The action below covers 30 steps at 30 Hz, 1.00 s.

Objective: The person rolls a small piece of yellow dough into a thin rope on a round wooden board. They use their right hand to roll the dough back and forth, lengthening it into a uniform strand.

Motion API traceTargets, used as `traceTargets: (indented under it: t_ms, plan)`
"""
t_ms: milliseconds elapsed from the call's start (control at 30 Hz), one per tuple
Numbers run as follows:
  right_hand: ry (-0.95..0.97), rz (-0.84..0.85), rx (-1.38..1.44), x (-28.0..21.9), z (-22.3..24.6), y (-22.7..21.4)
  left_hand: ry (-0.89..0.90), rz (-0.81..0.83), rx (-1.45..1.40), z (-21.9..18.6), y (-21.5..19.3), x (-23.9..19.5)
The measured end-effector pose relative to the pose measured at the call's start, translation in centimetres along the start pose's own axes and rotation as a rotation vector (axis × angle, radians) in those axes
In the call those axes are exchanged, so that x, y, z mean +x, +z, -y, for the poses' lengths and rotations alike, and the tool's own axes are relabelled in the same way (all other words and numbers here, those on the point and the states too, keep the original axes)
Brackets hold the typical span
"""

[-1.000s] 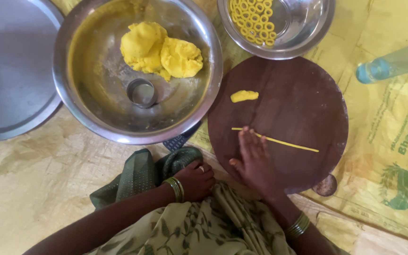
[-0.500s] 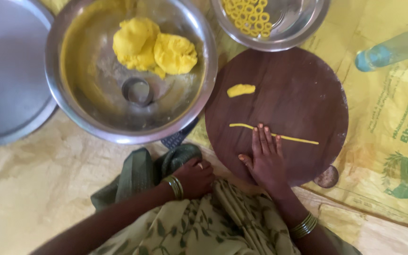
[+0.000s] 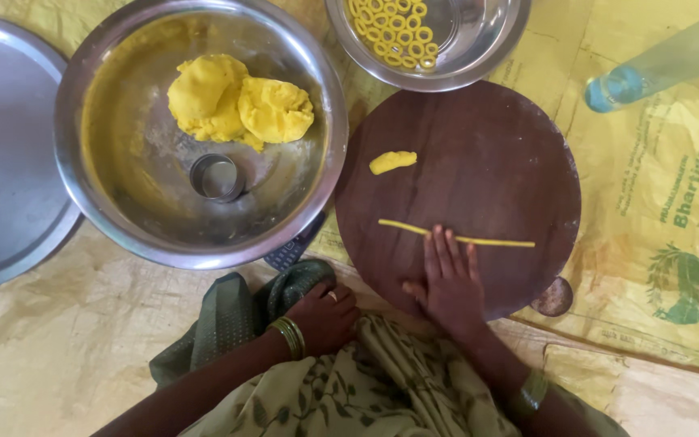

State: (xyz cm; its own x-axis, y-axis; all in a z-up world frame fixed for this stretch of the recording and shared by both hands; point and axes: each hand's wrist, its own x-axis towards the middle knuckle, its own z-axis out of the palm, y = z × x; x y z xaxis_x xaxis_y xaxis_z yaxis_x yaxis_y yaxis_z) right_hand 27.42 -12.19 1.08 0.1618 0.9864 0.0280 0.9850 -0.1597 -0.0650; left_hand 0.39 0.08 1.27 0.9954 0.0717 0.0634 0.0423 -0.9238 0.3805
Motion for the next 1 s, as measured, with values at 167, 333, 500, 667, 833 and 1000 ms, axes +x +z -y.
traceTargets:
  t_ms: [167, 333, 500, 667, 833, 1000]
  plan:
    - [0.030, 0.046, -0.035, 1.9, -1.0, 1.0, 0.010, 0.029, 0.009, 0.0, -0.3, 0.1]
    - [0.146, 0.085, -0.144, 9.6, -5.0, 2.1, -0.008, 0.097, 0.000, -0.2, -0.9, 0.3]
    - [0.147, 0.011, -0.005, 8.3, -5.0, 2.3, -0.023, 0.159, -0.008, -0.3, -1.1, 0.4]
    - [0.052, 0.063, 0.016, 0.2, -1.3, 0.4, -0.033, 0.189, -0.043, -0.2, -1.7, 0.5]
    - [0.056, 0.120, 0.012, -0.2, -1.7, 0.6, -0.016, 0.077, -0.048, -0.3, -1.6, 0.5]
    - [0.143, 0.056, -0.055, 7.5, -5.8, 1.8, -0.016, 0.035, -0.027, -0.3, -1.8, 0.4]
